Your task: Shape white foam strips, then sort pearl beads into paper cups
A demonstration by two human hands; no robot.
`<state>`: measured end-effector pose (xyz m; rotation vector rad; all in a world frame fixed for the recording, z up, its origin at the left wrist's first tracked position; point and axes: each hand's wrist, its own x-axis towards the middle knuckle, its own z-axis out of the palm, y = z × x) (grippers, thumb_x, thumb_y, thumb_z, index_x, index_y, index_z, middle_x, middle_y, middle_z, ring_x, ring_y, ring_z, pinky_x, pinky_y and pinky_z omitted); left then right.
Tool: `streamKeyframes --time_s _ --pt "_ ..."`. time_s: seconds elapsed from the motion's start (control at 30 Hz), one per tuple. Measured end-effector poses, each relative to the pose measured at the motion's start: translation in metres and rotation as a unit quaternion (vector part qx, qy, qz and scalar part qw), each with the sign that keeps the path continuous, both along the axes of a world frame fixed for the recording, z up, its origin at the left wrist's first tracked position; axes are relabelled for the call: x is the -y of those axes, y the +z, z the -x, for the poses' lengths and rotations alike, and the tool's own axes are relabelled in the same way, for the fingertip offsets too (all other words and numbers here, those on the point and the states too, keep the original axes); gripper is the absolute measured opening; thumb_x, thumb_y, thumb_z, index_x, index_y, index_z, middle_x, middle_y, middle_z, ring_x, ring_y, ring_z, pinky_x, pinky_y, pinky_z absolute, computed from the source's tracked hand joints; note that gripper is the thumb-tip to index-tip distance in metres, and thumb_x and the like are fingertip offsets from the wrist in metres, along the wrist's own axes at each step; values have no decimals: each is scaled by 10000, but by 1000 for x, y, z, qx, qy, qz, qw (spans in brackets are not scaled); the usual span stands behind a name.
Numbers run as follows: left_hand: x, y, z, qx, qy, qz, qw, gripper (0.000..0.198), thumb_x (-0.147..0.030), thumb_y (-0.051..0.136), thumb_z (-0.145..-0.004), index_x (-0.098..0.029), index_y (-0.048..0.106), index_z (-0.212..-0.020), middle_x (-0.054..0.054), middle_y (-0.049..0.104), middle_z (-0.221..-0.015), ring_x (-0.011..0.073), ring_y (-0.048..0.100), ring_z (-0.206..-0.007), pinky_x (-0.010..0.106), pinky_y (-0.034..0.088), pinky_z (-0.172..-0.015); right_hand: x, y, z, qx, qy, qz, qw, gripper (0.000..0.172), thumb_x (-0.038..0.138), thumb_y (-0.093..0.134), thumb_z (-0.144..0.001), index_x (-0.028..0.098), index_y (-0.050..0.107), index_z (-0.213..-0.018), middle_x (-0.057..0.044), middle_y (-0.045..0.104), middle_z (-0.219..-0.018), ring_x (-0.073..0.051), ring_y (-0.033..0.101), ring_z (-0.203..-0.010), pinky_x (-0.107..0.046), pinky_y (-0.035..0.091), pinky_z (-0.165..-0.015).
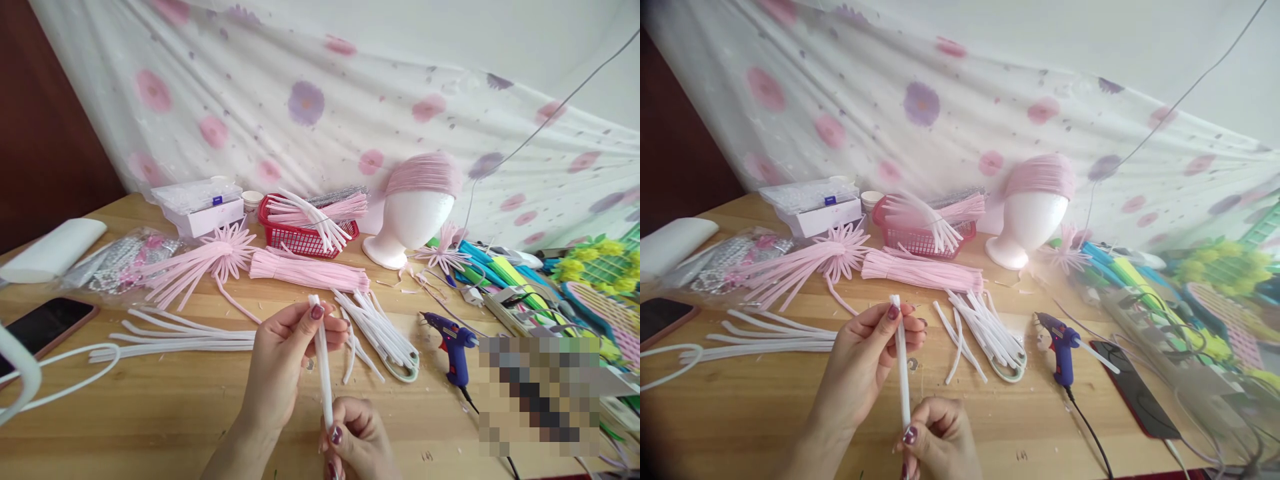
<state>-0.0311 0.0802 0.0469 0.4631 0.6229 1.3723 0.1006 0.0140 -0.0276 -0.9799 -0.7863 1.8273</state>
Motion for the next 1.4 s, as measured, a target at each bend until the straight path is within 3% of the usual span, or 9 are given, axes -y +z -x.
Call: streamKeyframes --time_s 0.4,0.63,0.77,0.83,0.93,1.03,1.17,1.3,1.4 --pt "0 -2 7 -15 41 -8 999 214 -343 880 -668 -172 780 -751 21 761 -681 93 701 -629 148 570 -650 0 6 0 34 -40 -15 998 476 559 837 -676 143 624 -585 97 415 -360 -22 385 -295 -134 407 -352" --pt "-2 -2 12 17 58 4 998 240 -310 913 -605 -159 775 -732 16 759 -687 100 706 -621 155 590 -630 7 2 -3 76 -96 -73 990 473 544 804 -724 160 567 -580 92 435 -415 -17 321 -305 -151 350 -339" --pt "-16 3 42 4 182 6 983 274 -260 949 -495 -189 765 -686 -26 754 -657 75 690 -552 110 570 -562 16 -1 -15 115 -93 -87 985 492 564 781 -730 184 517 -564 73 452 -436 -36 327 -326 -180 300 -351" --pt "-19 1 63 -43 235 0 971 262 -264 942 -500 -206 763 -684 -41 753 -647 76 688 -541 109 569 -554 17 2 -28 193 -124 -120 966 480 548 751 -768 187 512 -560 45 487 -469 -65 397 -391 -196 334 -409" --pt "-10 -13 90 -196 232 -11 953 243 -349 902 -579 -220 777 -744 -21 770 -683 108 690 -543 157 586 -568 7 14 -53 360 -163 -208 895 455 507 671 -849 194 515 -557 20 492 -520 -113 457 -502 -223 369 -489" --pt "5 -35 108 -449 183 -16 874 236 -414 822 -672 -234 787 -821 29 798 -807 207 746 -728 266 609 -719 -15 28 -71 507 -191 -285 791 440 498 606 -883 207 507 -568 22 468 -537 -129 439 -513 -241 347 -489" --pt "11 -63 126 -727 146 -101 663 294 -439 561 -842 -253 758 -957 81 785 -1016 314 723 -938 411 555 -850 -47 36 -81 654 -201 -301 665 455 568 505 -916 199 626 -679 -1 568 -541 -151 491 -499 -263 351 -515" --pt "3 -81 140 -854 110 -146 487 426 -328 359 -939 -156 678 -1163 180 725 -1148 362 659 -1040 484 488 -907 -58 34 -83 680 -205 -275 648 498 629 471 -915 188 690 -837 1 599 -526 -157 505 -462 -267 348 -505" --pt "-2 -84 144 -881 90 -157 438 408 -299 344 -943 -148 696 -1083 190 722 -1110 370 645 -1023 494 468 -902 -51 29 -85 677 -226 -249 655 470 598 457 -939 188 687 -908 7 608 -534 -162 539 -472 -260 371 -508"
